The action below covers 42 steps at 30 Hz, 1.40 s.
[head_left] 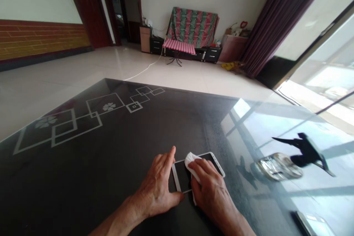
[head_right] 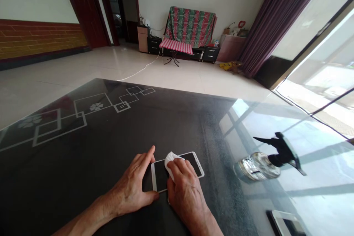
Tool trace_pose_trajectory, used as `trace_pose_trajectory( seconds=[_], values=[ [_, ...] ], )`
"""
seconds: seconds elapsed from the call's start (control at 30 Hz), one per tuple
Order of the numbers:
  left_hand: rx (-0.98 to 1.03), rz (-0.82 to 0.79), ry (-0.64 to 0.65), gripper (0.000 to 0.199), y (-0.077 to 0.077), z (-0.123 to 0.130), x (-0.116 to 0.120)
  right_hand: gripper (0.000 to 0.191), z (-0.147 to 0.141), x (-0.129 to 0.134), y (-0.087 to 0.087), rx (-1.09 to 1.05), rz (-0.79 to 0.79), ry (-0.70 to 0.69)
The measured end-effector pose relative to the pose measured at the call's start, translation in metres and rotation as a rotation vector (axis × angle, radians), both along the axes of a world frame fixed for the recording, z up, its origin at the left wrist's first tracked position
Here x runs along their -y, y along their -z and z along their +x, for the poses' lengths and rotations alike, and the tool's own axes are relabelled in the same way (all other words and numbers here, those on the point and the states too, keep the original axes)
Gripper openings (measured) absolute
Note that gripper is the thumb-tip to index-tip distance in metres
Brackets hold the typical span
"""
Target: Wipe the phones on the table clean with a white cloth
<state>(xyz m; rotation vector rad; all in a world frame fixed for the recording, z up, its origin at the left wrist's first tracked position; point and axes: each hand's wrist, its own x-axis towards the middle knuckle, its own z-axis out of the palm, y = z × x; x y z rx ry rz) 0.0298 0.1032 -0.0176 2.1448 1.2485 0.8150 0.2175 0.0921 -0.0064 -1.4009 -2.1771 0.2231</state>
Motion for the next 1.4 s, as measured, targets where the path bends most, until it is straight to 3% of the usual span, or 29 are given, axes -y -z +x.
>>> trace_pose_trajectory(
  seconds=[0.17,0.3,0.6,0.73,0.83,0.97,1.17,1.4],
  values=[
    [-0.022,0.039,0.031,0.108,0.004,-0.003,0.000,0.035,-0.021,0.007,-0.009,-0.034,-0.066,-0.060],
    [-0.028,0.033,-0.002,0.106,0.008,-0.003,0.000,0.033,-0.020,0.010,-0.008,-0.037,-0.081,-0.053],
    [-0.058,0.048,-0.032,0.104,0.010,-0.005,0.001,0.026,0.045,-0.009,-0.002,0.041,0.021,0.153],
    [-0.057,0.059,-0.040,0.103,0.010,-0.005,0.000,0.021,0.079,-0.023,-0.003,0.137,0.018,0.358],
    [-0.063,0.062,-0.042,0.104,0.011,-0.004,-0.001,0.021,0.093,-0.024,-0.008,0.133,0.089,0.438],
    [-0.068,0.054,-0.038,0.107,0.011,-0.004,0.000,0.019,0.092,-0.015,-0.013,0.093,0.130,0.404],
    [-0.076,0.048,-0.035,0.107,0.010,-0.004,0.000,0.017,0.088,-0.011,-0.011,0.006,0.027,0.302],
    [-0.069,0.075,-0.035,0.105,0.007,-0.004,0.000,0.027,0.081,-0.017,-0.018,0.059,-0.120,0.218]
  ],
)
